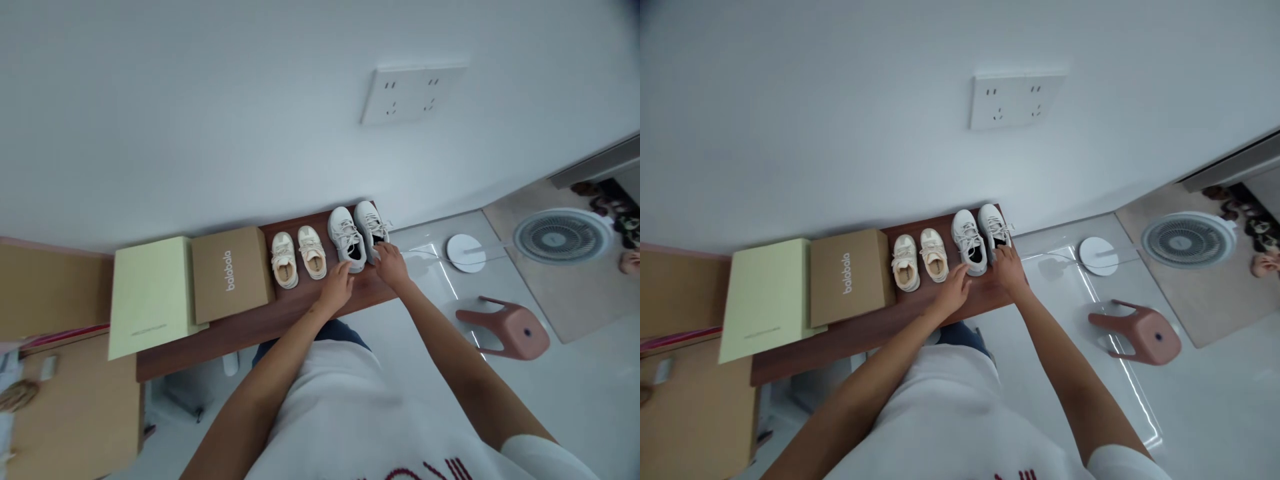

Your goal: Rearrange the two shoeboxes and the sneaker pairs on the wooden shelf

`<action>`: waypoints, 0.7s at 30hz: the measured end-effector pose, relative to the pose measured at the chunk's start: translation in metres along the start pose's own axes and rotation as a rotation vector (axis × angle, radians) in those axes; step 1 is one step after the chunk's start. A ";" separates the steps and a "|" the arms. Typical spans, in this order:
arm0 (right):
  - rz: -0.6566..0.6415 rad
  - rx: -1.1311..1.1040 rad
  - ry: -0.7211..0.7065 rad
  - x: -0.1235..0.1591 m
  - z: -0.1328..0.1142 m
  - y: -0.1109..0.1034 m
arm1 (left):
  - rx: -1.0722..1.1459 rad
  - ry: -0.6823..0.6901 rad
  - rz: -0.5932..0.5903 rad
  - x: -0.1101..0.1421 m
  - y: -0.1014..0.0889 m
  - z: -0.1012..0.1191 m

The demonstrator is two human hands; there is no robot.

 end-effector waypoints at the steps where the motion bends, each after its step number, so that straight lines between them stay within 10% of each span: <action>1: 0.035 -0.038 -0.022 0.004 -0.008 -0.004 | 0.020 -0.022 0.026 0.012 -0.009 -0.005; 8: 0.179 -0.377 -0.224 0.036 -0.102 -0.003 | 0.148 -0.235 0.197 0.098 -0.082 -0.049; 15: -0.572 -0.273 -0.400 0.086 -0.203 0.070 | 0.230 -0.691 0.346 0.220 -0.141 -0.114; 21: -0.629 -0.247 -0.410 0.099 -0.278 0.077 | 0.041 -0.845 0.785 0.316 -0.233 -0.186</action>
Point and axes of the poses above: each hand's wrist, its own x-axis away from the middle knuckle, its own y-axis out of the palm, z = x × y, the point moved 7 cm from there along -x, towards the middle knuckle, and after that the axes turned 1 degree about -y, right-handed, at the moved point
